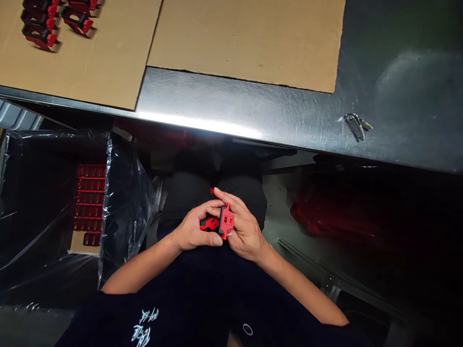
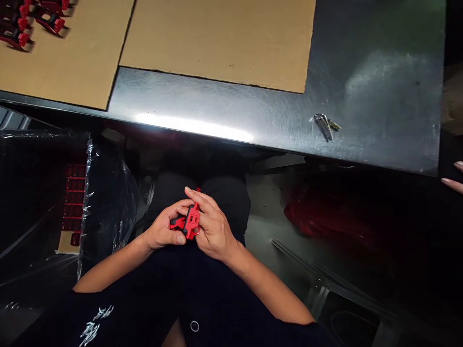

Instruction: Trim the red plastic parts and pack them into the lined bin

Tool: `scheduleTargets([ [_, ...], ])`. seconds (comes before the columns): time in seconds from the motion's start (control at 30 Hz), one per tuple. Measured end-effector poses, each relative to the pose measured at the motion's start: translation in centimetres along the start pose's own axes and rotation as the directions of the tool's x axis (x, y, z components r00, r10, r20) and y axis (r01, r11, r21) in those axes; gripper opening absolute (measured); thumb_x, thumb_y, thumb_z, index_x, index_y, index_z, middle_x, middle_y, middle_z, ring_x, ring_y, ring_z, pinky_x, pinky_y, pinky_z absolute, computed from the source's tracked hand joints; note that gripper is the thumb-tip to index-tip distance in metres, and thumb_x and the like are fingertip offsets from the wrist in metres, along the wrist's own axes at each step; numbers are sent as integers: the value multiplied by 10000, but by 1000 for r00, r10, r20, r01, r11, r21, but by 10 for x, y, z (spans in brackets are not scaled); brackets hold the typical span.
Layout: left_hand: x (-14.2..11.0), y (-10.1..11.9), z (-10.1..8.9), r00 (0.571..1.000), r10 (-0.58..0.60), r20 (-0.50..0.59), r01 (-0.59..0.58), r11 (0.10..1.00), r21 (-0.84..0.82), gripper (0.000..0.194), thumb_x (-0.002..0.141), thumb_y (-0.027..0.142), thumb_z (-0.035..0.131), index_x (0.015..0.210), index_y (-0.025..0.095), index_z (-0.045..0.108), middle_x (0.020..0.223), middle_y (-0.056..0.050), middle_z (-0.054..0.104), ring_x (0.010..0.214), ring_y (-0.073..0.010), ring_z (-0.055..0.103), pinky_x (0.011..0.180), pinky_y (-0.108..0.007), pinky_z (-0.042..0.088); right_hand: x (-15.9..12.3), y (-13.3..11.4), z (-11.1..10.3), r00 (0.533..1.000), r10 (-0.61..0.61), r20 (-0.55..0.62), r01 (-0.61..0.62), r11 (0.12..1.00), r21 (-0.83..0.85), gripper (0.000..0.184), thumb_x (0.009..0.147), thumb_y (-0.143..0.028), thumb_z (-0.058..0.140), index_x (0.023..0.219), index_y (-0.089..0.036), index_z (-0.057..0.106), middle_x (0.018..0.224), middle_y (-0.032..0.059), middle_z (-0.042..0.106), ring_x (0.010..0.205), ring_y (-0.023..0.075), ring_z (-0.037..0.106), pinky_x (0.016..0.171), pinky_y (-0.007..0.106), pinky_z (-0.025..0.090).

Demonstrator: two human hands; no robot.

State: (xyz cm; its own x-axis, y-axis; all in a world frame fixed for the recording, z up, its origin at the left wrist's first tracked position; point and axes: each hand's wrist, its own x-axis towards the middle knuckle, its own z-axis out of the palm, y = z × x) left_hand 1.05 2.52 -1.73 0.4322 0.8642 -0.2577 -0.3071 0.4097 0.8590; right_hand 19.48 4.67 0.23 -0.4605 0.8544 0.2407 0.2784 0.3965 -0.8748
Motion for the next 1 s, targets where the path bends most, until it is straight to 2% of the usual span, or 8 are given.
scheduleTargets([
  [0.2,-1,-2,2,997,64,-43,-57,988,140,990,619,561,922,1452,207,522,1441,-175,594,1308,-366,606,1135,-507,486,-1,4,2,996,-32,77,36,998,-43,536,929,-125,472,1446,-242,556,1647,103,379,1527,322,346,1212,594,388],
  [0.4,-11,-6,-1,976,25,-216,62,919,390,1262,676,603,858,1634,181,153,1487,-212,567,1368,-365,577,1180,-556,438,-1,2,6,985,-30,171,43,996,-73,571,915,-335,544,1455,-160,479,1623,183,387,1557,352,275,1254,603,300],
  [0.47,-11,-5,-2,972,23,-232,91,879,469,1214,678,591,852,1622,177,210,1511,-206,550,1384,-367,565,1184,-555,437,-2,3,7,981,-9,196,26,996,-84,595,866,-316,566,1425,-129,488,1603,202,408,1562,342,266,1266,581,287],
  [0.53,-9,-4,-3,977,44,-210,74,849,523,1092,662,567,860,1560,174,377,1527,-194,539,1381,-372,566,1180,-537,451,-4,4,8,977,25,210,-1,993,-116,598,785,-259,595,1358,-99,540,1622,224,366,1577,345,221,1263,559,303],
  [0.63,-5,-2,-2,978,33,-205,83,842,534,938,658,507,856,1464,169,515,1459,-175,606,1236,-344,670,1093,-496,540,-7,5,9,963,79,259,-36,985,-168,593,699,-211,611,1271,-55,598,1658,256,269,1598,364,116,1263,546,305],
  [0.77,-2,-3,-5,975,-32,-220,136,868,477,877,654,443,835,1432,181,528,1237,-118,729,1143,-313,704,1029,-456,570,-8,3,8,938,155,311,-96,976,-197,585,722,-231,627,1279,-51,611,1669,263,237,1604,371,54,1269,552,273],
  [0.87,0,-7,-11,977,-61,-205,148,885,441,824,647,417,823,1390,204,537,1067,-60,753,1030,-275,717,973,-418,576,-6,5,5,926,182,332,-126,975,-184,584,715,-238,665,1276,-80,632,1680,244,230,1602,373,77,1271,538,266],
  [1.0,1,-14,-15,980,-102,-169,160,911,380,821,653,456,824,1378,224,515,1082,-48,734,1000,-255,706,938,-384,573,-1,7,-5,914,167,371,-109,979,-172,501,744,-270,707,1218,-112,683,1652,228,319,1595,351,151,1285,531,212],
])
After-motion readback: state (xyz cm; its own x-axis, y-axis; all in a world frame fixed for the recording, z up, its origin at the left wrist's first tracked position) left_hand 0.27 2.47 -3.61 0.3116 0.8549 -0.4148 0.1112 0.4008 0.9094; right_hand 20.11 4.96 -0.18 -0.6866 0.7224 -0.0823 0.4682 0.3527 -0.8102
